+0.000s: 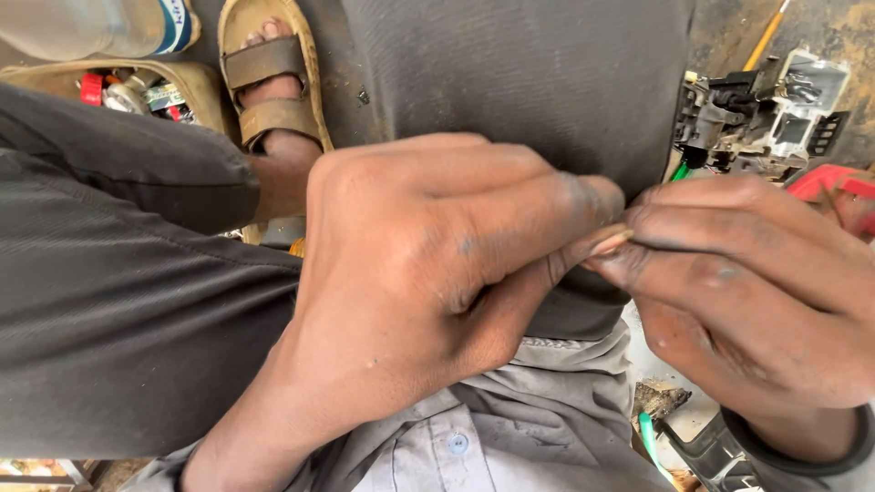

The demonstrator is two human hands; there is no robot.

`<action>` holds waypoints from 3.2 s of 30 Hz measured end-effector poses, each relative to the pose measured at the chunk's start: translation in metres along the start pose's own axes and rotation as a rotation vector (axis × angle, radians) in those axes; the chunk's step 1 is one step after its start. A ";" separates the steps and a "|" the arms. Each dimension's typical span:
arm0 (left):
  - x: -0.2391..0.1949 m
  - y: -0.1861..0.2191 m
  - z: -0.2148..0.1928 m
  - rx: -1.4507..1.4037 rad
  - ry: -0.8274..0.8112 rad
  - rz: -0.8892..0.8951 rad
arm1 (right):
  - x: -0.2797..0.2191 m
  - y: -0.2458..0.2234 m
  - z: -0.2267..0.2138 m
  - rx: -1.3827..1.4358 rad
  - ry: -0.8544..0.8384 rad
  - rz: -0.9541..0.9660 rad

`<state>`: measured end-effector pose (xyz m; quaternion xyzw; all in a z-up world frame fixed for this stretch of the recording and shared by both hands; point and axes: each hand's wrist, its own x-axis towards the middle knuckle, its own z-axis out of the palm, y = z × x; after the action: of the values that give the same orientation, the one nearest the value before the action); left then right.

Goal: The person is dismantling and inspecting small engine components, specifically focus on cleaning and reassembling the carburetor and fuel lines.

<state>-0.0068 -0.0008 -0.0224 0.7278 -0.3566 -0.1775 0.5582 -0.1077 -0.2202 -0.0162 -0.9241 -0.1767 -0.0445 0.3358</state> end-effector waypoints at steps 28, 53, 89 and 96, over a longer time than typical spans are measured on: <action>-0.005 0.004 -0.014 -0.098 -0.067 -0.124 | -0.002 -0.019 -0.011 -0.078 -0.266 -0.053; -0.010 0.000 -0.004 -0.227 0.075 -0.234 | -0.014 -0.019 0.005 -0.188 -0.022 -0.035; -0.003 0.006 -0.001 -0.201 0.109 -0.244 | -0.014 -0.037 -0.001 -0.181 -0.010 0.203; -0.004 0.006 -0.003 -0.188 0.105 -0.200 | -0.054 -0.026 -0.018 -0.124 -0.126 0.305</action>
<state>-0.0095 0.0029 -0.0160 0.7127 -0.2343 -0.2265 0.6212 -0.1669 -0.2290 0.0030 -0.9601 -0.0523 0.0539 0.2693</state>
